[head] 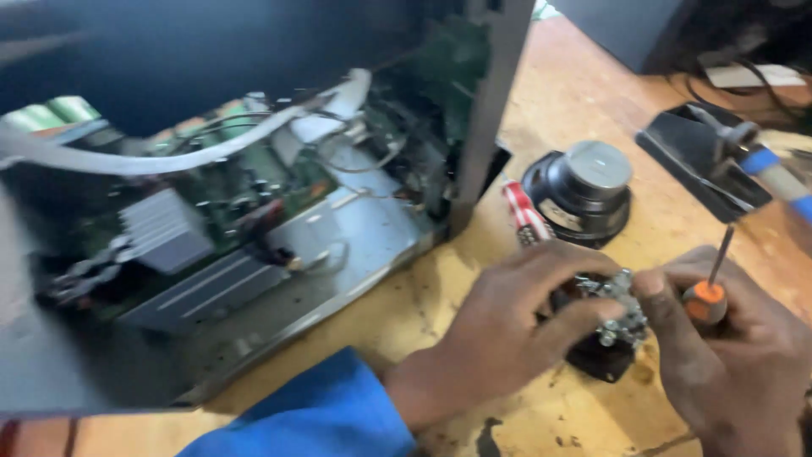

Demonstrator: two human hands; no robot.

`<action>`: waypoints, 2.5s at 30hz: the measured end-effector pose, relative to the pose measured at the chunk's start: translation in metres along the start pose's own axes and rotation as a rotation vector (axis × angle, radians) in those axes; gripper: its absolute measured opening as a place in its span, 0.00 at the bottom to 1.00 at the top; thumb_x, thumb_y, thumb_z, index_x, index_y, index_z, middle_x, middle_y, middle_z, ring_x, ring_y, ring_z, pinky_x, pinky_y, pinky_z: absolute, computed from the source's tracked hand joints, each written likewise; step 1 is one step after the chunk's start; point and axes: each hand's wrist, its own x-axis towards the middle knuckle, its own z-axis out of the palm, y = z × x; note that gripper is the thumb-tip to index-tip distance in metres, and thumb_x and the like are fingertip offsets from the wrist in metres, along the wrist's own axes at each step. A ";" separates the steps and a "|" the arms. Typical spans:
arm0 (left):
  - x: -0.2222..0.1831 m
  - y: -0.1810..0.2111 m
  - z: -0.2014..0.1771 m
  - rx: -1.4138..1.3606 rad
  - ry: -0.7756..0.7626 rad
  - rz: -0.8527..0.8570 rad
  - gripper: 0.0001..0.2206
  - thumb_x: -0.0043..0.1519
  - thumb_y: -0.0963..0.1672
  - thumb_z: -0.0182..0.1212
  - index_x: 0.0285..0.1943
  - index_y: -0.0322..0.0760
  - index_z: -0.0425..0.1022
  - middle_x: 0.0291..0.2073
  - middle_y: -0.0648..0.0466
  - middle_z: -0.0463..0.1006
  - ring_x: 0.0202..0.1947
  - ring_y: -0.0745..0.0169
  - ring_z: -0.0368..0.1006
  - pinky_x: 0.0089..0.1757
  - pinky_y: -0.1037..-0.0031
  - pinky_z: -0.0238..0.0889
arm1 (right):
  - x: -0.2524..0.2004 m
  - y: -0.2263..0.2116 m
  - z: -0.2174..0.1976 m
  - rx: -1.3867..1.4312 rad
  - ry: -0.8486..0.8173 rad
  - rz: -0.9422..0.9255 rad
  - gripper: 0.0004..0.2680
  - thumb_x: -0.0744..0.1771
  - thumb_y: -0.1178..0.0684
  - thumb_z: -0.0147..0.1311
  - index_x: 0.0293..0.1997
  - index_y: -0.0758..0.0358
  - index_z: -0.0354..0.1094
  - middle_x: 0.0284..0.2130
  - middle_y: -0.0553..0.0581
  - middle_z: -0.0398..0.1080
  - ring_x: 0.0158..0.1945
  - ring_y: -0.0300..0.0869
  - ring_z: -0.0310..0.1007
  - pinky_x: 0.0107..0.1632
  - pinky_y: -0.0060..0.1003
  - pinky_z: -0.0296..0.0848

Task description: Disassembling the internal components of a stereo system by removing screws and detaching wiring.

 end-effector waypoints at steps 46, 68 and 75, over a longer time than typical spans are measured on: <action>-0.107 0.006 -0.096 0.181 0.141 -0.556 0.20 0.62 0.57 0.53 0.49 0.47 0.84 0.45 0.58 0.87 0.46 0.62 0.82 0.39 0.68 0.72 | -0.043 -0.034 0.084 -0.356 -0.539 -0.289 0.14 0.67 0.44 0.53 0.59 0.44 0.72 0.46 0.52 0.70 0.57 0.49 0.69 0.49 0.53 0.72; -0.108 0.019 -0.091 0.085 -0.126 -0.396 0.16 0.71 0.52 0.47 0.44 0.40 0.76 0.38 0.49 0.77 0.37 0.53 0.71 0.39 0.61 0.64 | 0.098 -0.066 0.067 -0.984 -0.855 -0.168 0.16 0.69 0.32 0.44 0.62 0.27 0.69 0.57 0.54 0.70 0.56 0.51 0.76 0.50 0.48 0.74; -0.110 0.015 -0.091 0.090 -0.112 -0.293 0.16 0.70 0.51 0.47 0.43 0.39 0.75 0.37 0.50 0.78 0.37 0.53 0.73 0.38 0.62 0.64 | 0.093 -0.073 0.075 -0.940 -0.878 -0.133 0.13 0.69 0.36 0.46 0.57 0.30 0.73 0.54 0.46 0.77 0.55 0.48 0.78 0.49 0.44 0.76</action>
